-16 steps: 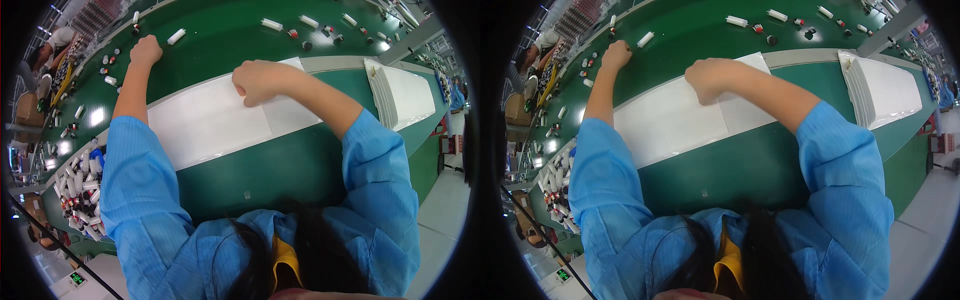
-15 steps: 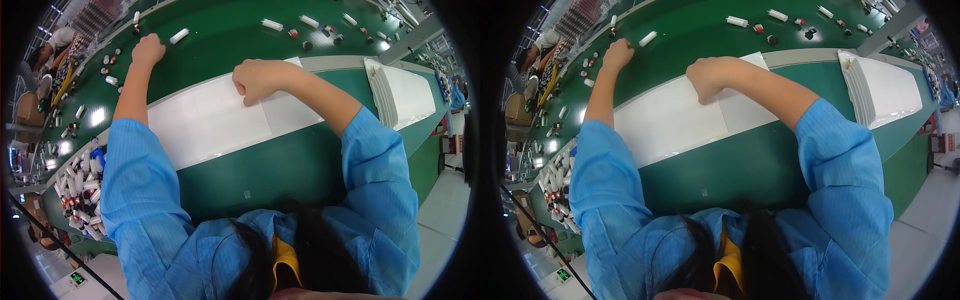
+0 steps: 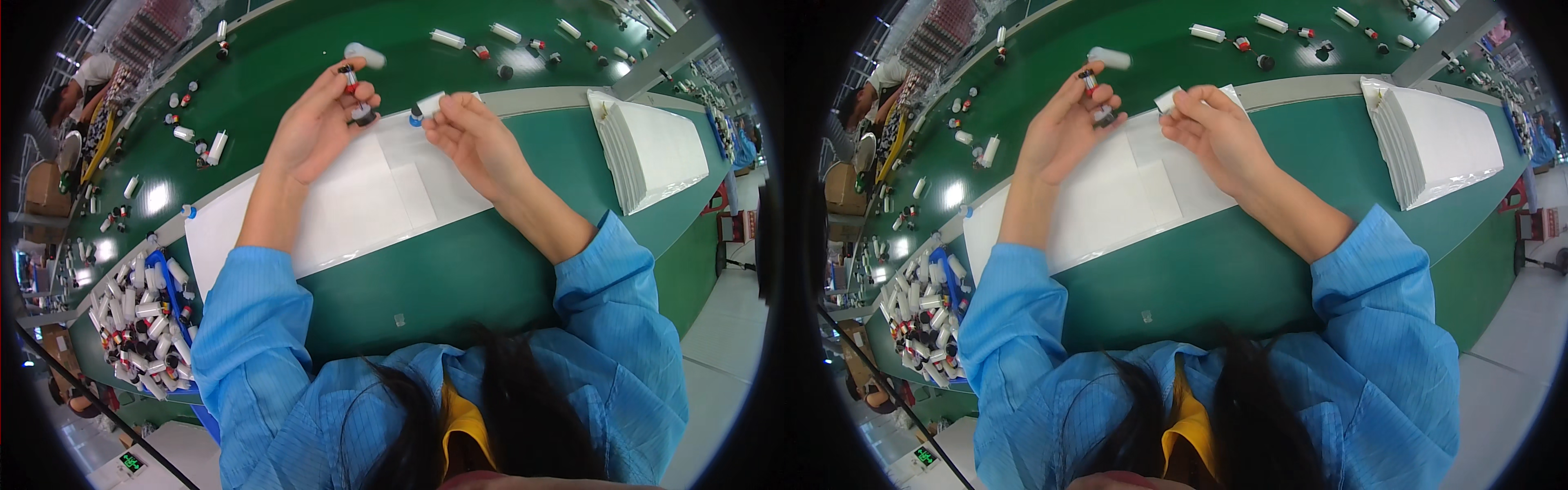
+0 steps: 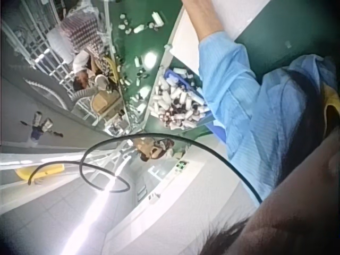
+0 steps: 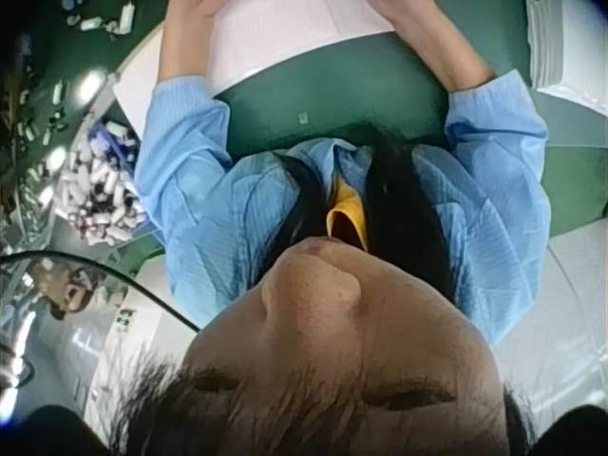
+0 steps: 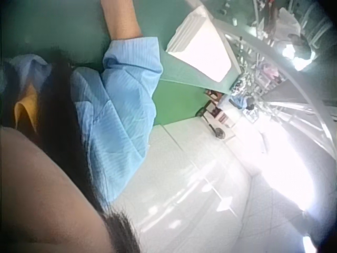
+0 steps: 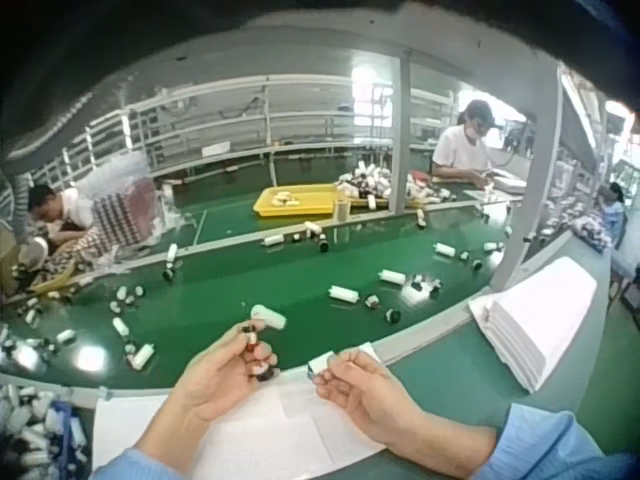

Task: The person assembles small cylindrical parts by hand, fitting plastic sleeves and metal rings together on a production line.

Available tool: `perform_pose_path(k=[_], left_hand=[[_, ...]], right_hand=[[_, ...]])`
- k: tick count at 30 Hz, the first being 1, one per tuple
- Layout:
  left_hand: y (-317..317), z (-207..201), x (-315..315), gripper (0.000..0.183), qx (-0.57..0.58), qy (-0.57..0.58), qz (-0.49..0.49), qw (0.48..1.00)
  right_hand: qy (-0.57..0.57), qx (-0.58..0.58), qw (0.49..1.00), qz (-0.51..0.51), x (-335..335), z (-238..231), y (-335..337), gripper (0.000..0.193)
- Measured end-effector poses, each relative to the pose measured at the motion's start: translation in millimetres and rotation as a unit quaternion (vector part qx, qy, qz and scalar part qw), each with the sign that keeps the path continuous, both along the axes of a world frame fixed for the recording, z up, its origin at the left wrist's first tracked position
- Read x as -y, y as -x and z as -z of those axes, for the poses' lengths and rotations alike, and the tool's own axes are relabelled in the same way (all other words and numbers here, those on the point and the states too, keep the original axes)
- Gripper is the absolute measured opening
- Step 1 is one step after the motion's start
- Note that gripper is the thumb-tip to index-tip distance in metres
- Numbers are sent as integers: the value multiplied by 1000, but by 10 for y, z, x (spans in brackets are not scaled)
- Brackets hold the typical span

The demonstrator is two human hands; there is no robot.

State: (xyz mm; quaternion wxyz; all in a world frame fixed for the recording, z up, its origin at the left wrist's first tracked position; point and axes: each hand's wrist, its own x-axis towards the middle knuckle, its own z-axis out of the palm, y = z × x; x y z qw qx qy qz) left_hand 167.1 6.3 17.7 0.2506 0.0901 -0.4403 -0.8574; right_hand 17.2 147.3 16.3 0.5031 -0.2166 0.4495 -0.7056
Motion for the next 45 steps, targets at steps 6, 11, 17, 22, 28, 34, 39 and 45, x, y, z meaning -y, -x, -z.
perform_pose_path(k=[6,11,17,22,28,34,39,45], left_hand=[[70,-53,-221,27,-48,-20,23,998],[49,-89,-322,27,-30,33,-29,999],[-46,-44,-161,27,80,217,-53,971],[-105,-106,-255,24,283,631,-122,712],[-74,-92,-231,25,284,426,-49,858],[-100,-92,-175,28,144,127,34,981],[-142,-135,-245,26,42,37,31,998],[-117,-179,-269,32,-27,59,13,998]], right_hand=[[92,7,996,8,263,-157,-228,13],[152,-61,986,-34,287,-126,-380,12],[131,16,991,37,302,-197,-241,12],[170,8,985,11,329,-225,-219,13],[163,-158,974,12,339,-191,-185,16],[184,-161,969,24,394,-98,-197,15],[162,-36,986,26,371,-187,-276,15],[159,-9,985,-71,300,-229,-521,15]])
